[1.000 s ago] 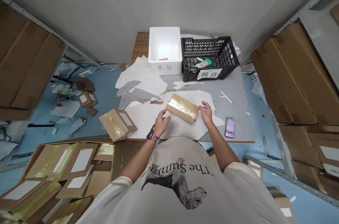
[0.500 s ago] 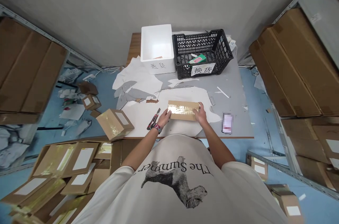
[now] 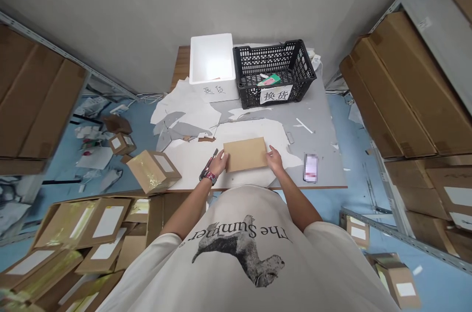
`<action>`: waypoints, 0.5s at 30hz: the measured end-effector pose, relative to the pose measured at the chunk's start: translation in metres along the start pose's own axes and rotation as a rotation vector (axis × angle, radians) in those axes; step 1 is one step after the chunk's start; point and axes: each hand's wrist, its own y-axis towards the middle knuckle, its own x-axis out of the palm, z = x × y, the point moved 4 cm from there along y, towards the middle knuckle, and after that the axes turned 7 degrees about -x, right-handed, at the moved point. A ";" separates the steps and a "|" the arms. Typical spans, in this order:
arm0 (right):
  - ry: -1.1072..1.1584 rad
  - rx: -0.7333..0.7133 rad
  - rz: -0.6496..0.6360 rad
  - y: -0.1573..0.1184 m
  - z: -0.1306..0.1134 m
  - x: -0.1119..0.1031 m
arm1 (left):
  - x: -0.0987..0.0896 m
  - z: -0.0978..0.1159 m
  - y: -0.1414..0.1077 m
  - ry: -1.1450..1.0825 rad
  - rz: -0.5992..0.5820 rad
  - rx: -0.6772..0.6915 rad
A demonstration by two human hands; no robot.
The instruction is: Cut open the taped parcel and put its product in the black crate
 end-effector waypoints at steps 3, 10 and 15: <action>-0.027 0.006 -0.050 0.001 0.002 0.005 | 0.000 0.004 -0.001 0.062 -0.062 0.019; 0.359 -0.028 -0.068 -0.019 0.015 -0.017 | -0.011 -0.013 -0.011 -0.333 -0.044 0.120; 0.275 0.065 -0.102 -0.037 0.026 -0.014 | -0.009 -0.033 -0.012 -0.340 -0.040 -0.015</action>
